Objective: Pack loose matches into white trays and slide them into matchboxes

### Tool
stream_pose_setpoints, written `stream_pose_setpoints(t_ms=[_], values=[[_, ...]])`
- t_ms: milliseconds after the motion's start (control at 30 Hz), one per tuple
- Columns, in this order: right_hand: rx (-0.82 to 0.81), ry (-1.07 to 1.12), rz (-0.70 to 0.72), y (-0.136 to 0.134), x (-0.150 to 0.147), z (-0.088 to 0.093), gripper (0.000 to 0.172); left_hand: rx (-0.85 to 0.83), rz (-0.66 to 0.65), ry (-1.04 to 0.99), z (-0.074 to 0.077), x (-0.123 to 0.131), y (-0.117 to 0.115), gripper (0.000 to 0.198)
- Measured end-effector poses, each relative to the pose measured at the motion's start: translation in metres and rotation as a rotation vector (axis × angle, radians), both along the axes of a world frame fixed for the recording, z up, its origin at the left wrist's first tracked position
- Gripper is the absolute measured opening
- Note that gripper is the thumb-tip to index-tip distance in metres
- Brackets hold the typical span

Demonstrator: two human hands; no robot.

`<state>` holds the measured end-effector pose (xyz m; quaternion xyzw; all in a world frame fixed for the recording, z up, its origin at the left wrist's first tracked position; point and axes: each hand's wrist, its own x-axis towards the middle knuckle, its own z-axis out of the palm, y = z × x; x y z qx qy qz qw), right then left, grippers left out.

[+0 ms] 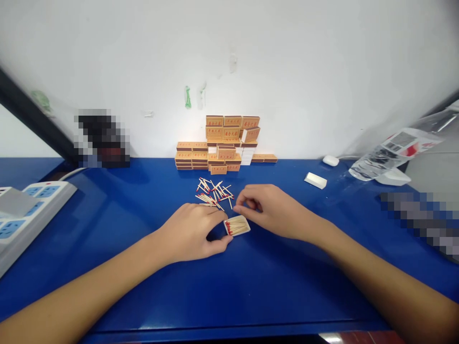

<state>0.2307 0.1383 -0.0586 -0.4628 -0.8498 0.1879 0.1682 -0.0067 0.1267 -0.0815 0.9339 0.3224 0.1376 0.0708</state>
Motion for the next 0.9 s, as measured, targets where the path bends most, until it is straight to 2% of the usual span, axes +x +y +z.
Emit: stream_pose_setpoints(t_ms=[100,267,367,500,567,667,800,900], values=[[-0.009,0.022,-0.210,0.011,-0.013,-0.010,0.025,0.007,-0.028,0.007,-0.002,0.000,-0.002,0.022],[-0.109,-0.010,-0.256,0.019,-0.017,-0.014,0.012,0.012,-0.009,0.012,-0.001,0.000,-0.002,0.023],[-0.056,0.005,-0.196,0.015,-0.004,-0.005,0.010,0.011,0.040,0.015,0.000,0.000,-0.001,0.025],[-0.049,-0.009,0.112,0.005,0.012,0.008,0.015,-0.004,0.102,0.027,0.002,0.000,0.001,0.025],[-0.050,-0.040,0.194,0.000,0.013,0.009,0.015,-0.010,0.102,0.031,0.002,0.000,0.002,0.024],[0.001,-0.022,0.170,0.001,0.008,0.004,0.012,-0.010,0.081,0.021,0.002,0.000,0.002,0.023],[0.099,0.030,0.069,0.020,0.001,-0.011,0.003,-0.045,-0.021,0.034,0.003,0.001,-0.003,0.021],[0.111,-0.007,0.081,0.031,-0.001,-0.021,0.002,-0.063,-0.056,0.052,0.005,0.001,-0.006,0.022]])
